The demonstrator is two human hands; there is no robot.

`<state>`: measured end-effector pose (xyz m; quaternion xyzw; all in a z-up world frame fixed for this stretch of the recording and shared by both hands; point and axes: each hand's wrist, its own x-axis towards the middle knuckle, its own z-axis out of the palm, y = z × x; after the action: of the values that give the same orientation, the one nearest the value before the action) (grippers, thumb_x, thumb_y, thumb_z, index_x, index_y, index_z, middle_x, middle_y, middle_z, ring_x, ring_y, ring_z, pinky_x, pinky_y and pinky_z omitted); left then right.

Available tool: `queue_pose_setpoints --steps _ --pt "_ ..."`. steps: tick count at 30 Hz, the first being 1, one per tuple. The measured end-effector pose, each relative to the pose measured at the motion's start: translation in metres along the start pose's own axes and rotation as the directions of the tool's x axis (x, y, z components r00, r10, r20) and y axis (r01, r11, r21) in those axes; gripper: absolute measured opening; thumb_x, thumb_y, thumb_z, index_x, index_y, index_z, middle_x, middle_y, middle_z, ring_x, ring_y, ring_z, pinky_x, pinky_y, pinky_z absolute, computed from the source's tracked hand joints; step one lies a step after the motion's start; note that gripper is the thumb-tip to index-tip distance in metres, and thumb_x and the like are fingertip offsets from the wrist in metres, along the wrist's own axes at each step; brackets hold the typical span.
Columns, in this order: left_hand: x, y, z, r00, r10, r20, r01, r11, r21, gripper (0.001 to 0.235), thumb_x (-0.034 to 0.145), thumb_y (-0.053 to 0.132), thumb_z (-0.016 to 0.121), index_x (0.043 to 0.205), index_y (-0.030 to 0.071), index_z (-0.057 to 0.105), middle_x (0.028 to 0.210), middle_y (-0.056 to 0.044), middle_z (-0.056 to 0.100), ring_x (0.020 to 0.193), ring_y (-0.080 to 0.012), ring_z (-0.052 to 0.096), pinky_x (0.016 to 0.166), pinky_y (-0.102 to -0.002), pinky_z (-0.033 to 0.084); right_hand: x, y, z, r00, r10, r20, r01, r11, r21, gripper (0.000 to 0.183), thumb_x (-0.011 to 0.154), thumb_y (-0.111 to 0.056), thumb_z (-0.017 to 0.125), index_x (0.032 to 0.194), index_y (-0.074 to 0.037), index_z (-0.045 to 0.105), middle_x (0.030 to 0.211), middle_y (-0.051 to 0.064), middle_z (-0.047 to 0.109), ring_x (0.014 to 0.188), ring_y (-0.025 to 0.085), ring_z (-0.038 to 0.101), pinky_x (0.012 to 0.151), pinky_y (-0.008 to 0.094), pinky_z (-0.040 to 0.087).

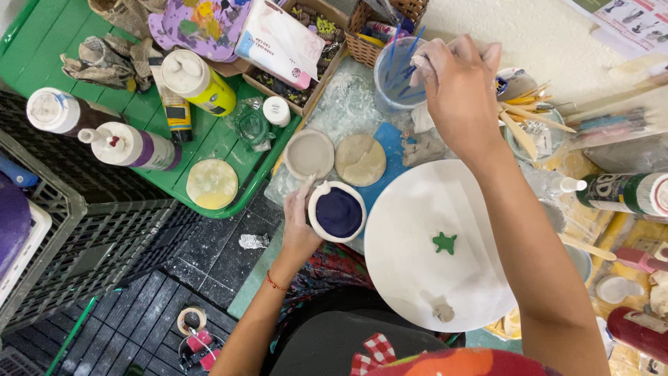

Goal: The person applies glaze to a small clay figure using a paintbrush, dipping the brush into a container of dark blue liquid and then painting the interior and details of the figure.

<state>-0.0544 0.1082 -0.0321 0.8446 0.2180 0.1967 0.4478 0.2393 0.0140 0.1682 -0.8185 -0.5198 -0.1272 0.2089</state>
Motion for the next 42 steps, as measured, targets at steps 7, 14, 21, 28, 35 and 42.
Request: queue_pose_setpoints --steps 7,14,21,28,35,42 --pt "0.008 0.004 -0.027 0.978 0.199 0.067 -0.205 0.973 0.108 0.100 0.067 0.018 0.092 0.151 0.002 0.041 0.139 -0.019 0.054 0.135 -0.0394 0.048 0.115 -0.050 0.034 -0.006 -0.001 0.004 0.999 0.020 -0.042 -0.022 0.999 -0.048 0.006 0.109 -0.005 0.062 0.112 -0.010 0.064 0.091 -0.004 0.071 0.104 0.022 0.057 0.096 0.043 0.033" --pt "0.009 0.028 -0.050 0.968 0.147 0.204 -0.151 0.988 0.005 0.126 0.055 0.045 0.098 0.151 -0.001 0.030 0.151 -0.023 0.040 0.144 -0.0415 0.034 0.120 -0.053 0.024 -0.041 0.018 -0.011 0.980 0.129 -0.149 -0.127 0.992 0.023 0.006 0.117 -0.004 0.057 0.115 -0.008 0.062 0.104 0.004 0.069 0.100 0.024 0.056 0.098 0.038 0.033" --pt "0.004 0.029 -0.035 0.972 0.169 0.165 -0.170 0.985 -0.008 0.122 0.060 0.049 0.097 0.152 0.001 0.031 0.152 -0.021 0.039 0.146 -0.0417 0.032 0.121 -0.052 0.024 -0.068 0.007 -0.042 0.847 0.463 -0.260 -0.284 0.809 0.515 0.010 0.118 -0.007 0.047 0.116 -0.003 0.055 0.106 0.003 0.059 0.090 0.008 0.062 0.083 0.024 0.045" --pt "-0.004 0.022 -0.043 0.982 0.115 0.150 -0.115 0.993 -0.005 0.123 0.057 0.039 0.100 0.151 0.003 0.030 0.152 -0.021 0.036 0.147 -0.0423 0.031 0.121 -0.052 0.028 -0.112 0.036 -0.035 0.748 0.602 -0.280 -0.276 0.665 0.694 0.016 0.129 -0.007 0.045 0.117 -0.001 0.053 0.098 0.009 0.072 0.076 0.005 0.047 0.077 0.021 0.042" --pt "-0.007 0.024 -0.043 0.985 0.107 0.136 -0.103 0.994 -0.037 0.126 0.059 0.040 0.098 0.153 0.000 0.025 0.151 -0.023 0.034 0.145 -0.0428 0.031 0.121 -0.051 0.028 -0.121 0.039 -0.023 0.730 0.636 -0.252 -0.238 0.582 0.778 0.014 0.128 -0.007 0.048 0.116 -0.001 0.051 0.101 0.012 0.074 0.076 0.006 0.049 0.072 0.020 0.041" --pt "0.005 0.060 -0.066 0.949 0.278 -0.151 -0.284 0.958 -0.024 0.082 0.081 0.019 0.077 0.149 0.002 0.036 0.149 -0.020 0.047 0.140 -0.0382 0.043 0.122 -0.051 0.033 -0.131 0.042 -0.017 0.728 0.644 -0.234 -0.245 0.563 0.789 0.009 0.126 -0.005 0.052 0.118 0.000 0.051 0.102 0.011 0.070 0.080 0.007 0.052 0.076 0.021 0.042"
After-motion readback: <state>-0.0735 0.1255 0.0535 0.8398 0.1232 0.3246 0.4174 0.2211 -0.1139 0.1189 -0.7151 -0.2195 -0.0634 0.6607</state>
